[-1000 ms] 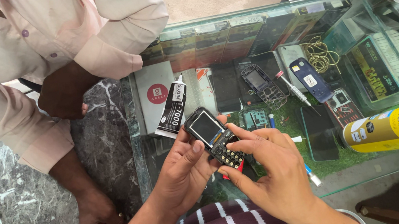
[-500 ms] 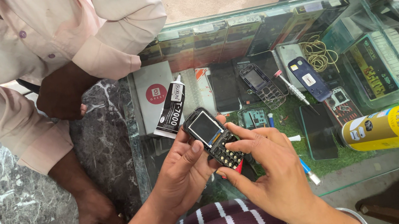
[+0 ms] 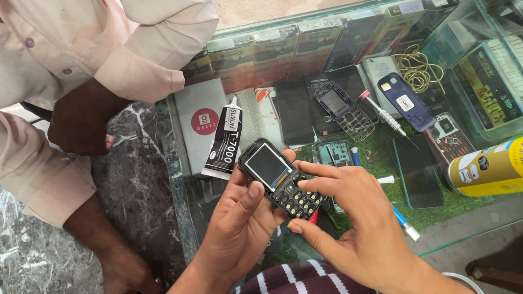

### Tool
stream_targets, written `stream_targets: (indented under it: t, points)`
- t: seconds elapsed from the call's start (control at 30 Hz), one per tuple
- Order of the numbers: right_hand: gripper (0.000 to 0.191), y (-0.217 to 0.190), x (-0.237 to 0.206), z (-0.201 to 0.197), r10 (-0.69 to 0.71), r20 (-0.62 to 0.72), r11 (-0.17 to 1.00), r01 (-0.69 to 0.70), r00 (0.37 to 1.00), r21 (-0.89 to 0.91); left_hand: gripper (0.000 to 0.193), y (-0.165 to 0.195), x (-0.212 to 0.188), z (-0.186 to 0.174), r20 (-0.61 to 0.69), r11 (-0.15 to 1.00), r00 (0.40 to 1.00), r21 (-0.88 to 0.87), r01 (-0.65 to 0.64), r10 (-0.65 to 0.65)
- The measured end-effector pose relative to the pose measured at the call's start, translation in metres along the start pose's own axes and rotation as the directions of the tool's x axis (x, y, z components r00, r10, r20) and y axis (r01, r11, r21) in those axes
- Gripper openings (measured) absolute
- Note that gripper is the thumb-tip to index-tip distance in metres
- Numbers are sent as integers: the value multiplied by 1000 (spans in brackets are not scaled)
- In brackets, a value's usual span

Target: The person applies adhesive from a glue tube onto a small keypad sticker sheet, spreads it, and presses the sticker onto the keypad of a disassembled feature phone. They then align the keypad, reattach the phone's front cover, and press the keys to seat the assembly.

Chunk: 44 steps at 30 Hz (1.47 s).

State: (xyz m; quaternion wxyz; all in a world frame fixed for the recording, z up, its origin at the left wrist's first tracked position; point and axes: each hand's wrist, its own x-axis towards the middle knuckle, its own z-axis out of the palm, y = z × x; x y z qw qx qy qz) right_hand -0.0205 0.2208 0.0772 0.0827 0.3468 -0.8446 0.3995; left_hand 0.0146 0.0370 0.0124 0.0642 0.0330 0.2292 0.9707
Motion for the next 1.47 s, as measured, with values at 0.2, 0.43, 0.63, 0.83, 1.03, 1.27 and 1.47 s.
stream_targets:
  t: [0.2,0.43,0.63,0.83,1.03,1.27,1.47]
  points:
    - [46,1,2,0,5,-1,1000,-5,1000,-18,58,1,1,1,-6,1000,1000,8,6,-6]
    - [42,8,-2,-3,45,-11,996,-44,999,77,59,0,2,1,-8,1000,1000,-17,-1,1]
    - [18,48,11,-28,311,-150,945,-287,939,160,57,2,1,-2,-19,999,1000,-43,2,-2]
    - [16,62,0,-30,444,67,769,-418,894,483,56,1,3,-2,-17,999,1000,-41,-6,5]
    - [26,58,-6,-6,425,392,453,-567,816,688,57,0,3,-3,-33,1000,999,-16,-1,0]
    - [24,54,-6,2,372,408,435,-545,834,717,57,-1,2,-2,-35,1000,999,-9,-8,8]
    - [24,52,-7,3,392,422,397,-564,818,724,57,-1,2,-2,-27,1000,1000,-6,-5,5]
